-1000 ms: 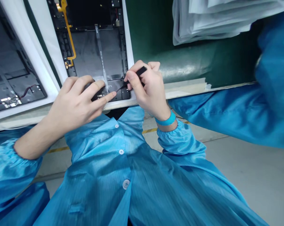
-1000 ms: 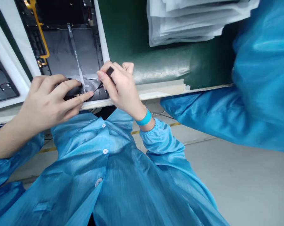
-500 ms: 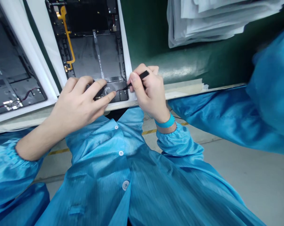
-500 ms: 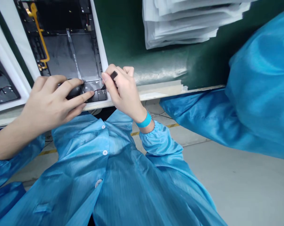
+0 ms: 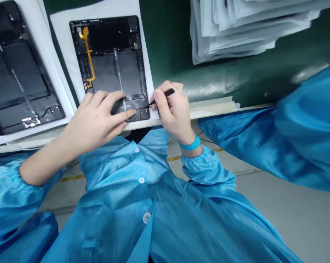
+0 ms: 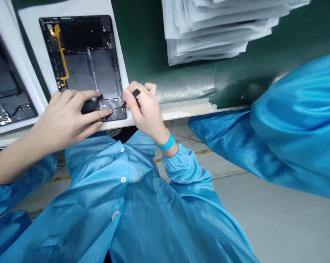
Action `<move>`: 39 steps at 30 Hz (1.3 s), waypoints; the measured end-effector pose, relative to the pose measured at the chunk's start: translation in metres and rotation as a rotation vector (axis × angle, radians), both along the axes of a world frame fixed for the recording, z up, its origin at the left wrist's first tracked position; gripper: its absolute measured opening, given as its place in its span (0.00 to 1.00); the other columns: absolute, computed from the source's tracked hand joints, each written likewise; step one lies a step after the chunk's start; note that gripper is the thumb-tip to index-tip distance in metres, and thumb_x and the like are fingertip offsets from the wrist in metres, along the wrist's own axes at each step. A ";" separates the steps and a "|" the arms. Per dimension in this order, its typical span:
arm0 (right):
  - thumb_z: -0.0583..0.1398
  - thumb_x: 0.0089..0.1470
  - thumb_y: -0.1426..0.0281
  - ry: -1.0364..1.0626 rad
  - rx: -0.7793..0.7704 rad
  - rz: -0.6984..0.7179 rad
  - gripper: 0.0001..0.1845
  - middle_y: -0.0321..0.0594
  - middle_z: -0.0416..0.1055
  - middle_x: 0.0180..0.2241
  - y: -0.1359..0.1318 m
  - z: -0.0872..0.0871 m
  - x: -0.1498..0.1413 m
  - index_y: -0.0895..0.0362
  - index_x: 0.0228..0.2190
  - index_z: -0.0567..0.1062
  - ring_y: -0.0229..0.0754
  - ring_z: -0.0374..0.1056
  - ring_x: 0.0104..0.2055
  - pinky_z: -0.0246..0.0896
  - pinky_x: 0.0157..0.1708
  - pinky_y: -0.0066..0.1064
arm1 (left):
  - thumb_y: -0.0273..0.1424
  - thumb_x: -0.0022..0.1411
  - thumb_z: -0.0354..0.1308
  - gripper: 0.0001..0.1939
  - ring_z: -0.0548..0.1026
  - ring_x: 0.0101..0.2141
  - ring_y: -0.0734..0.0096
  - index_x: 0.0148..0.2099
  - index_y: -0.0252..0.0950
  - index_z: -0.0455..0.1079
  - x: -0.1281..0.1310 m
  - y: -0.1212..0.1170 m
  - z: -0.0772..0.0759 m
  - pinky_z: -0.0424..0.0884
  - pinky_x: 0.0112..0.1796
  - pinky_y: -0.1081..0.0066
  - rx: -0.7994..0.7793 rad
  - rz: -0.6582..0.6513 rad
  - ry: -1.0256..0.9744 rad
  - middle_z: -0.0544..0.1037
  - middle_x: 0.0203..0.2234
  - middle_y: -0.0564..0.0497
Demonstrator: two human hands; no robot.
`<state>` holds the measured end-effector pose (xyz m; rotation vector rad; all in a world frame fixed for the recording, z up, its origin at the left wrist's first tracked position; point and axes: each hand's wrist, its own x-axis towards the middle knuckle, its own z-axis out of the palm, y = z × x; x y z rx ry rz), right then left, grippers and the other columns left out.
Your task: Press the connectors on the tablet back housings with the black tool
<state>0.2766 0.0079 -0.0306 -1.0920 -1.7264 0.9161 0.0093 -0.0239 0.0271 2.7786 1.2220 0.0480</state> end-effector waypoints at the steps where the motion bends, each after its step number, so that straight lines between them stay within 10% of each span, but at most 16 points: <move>1: 0.55 0.80 0.49 0.057 -0.012 -0.039 0.25 0.33 0.71 0.29 -0.002 0.001 0.000 0.50 0.35 0.75 0.42 0.71 0.35 0.70 0.56 0.46 | 0.42 0.83 0.52 0.23 0.79 0.60 0.39 0.71 0.47 0.77 -0.003 0.009 0.004 0.79 0.54 0.39 -0.020 -0.001 -0.008 0.74 0.70 0.38; 7: 0.61 0.77 0.51 0.532 -0.177 -0.148 0.25 0.31 0.65 0.25 -0.040 0.013 -0.005 0.50 0.29 0.72 0.39 0.66 0.26 0.62 0.30 0.34 | 0.46 0.88 0.42 0.34 0.65 0.75 0.29 0.83 0.31 0.58 -0.019 0.118 0.044 0.66 0.68 0.25 -0.095 0.256 0.297 0.66 0.74 0.34; 11: 0.59 0.77 0.51 0.658 -0.511 0.059 0.28 0.35 0.70 0.23 -0.085 0.014 -0.016 0.51 0.26 0.74 0.43 0.69 0.28 0.67 0.34 0.38 | 0.41 0.88 0.48 0.33 0.66 0.76 0.50 0.86 0.39 0.48 -0.027 0.188 0.052 0.67 0.75 0.47 -0.241 0.507 0.562 0.58 0.78 0.47; 15: 0.60 0.76 0.47 0.568 -0.776 0.267 0.27 0.45 0.86 0.46 -0.112 0.002 -0.029 0.52 0.36 0.87 0.47 0.80 0.51 0.74 0.54 0.42 | 0.48 0.81 0.58 0.34 0.75 0.62 0.74 0.80 0.40 0.64 -0.032 0.219 0.044 0.71 0.67 0.68 -0.262 0.584 0.561 0.72 0.72 0.59; 19: 0.61 0.74 0.43 0.614 -0.854 0.277 0.26 0.40 0.83 0.63 -0.114 -0.005 -0.039 0.44 0.55 0.88 0.47 0.79 0.64 0.73 0.65 0.42 | 0.46 0.77 0.60 0.27 0.78 0.49 0.73 0.65 0.29 0.80 -0.036 0.214 0.047 0.73 0.56 0.70 -0.314 0.556 0.462 0.85 0.56 0.54; 28: 0.71 0.66 0.44 0.742 -0.935 0.030 0.24 0.38 0.91 0.47 -0.119 0.004 -0.028 0.44 0.53 0.90 0.39 0.85 0.51 0.76 0.59 0.31 | 0.36 0.82 0.61 0.12 0.83 0.51 0.59 0.57 0.33 0.79 -0.033 0.154 0.078 0.80 0.56 0.56 -0.340 0.363 0.219 0.84 0.51 0.44; 34: 0.70 0.68 0.46 0.738 -0.858 0.039 0.22 0.39 0.91 0.46 -0.128 0.030 -0.036 0.45 0.52 0.90 0.42 0.86 0.52 0.77 0.59 0.34 | 0.29 0.78 0.62 0.14 0.82 0.60 0.48 0.61 0.32 0.81 -0.039 0.142 0.143 0.72 0.54 0.67 -0.272 0.366 0.068 0.83 0.48 0.49; 39: 0.68 0.71 0.46 0.776 -0.820 0.216 0.22 0.40 0.91 0.47 -0.117 0.048 -0.076 0.44 0.55 0.89 0.41 0.84 0.47 0.77 0.55 0.34 | 0.28 0.77 0.66 0.18 0.78 0.65 0.55 0.65 0.35 0.83 -0.109 0.128 0.191 0.63 0.67 0.69 -0.378 0.650 -0.095 0.81 0.41 0.60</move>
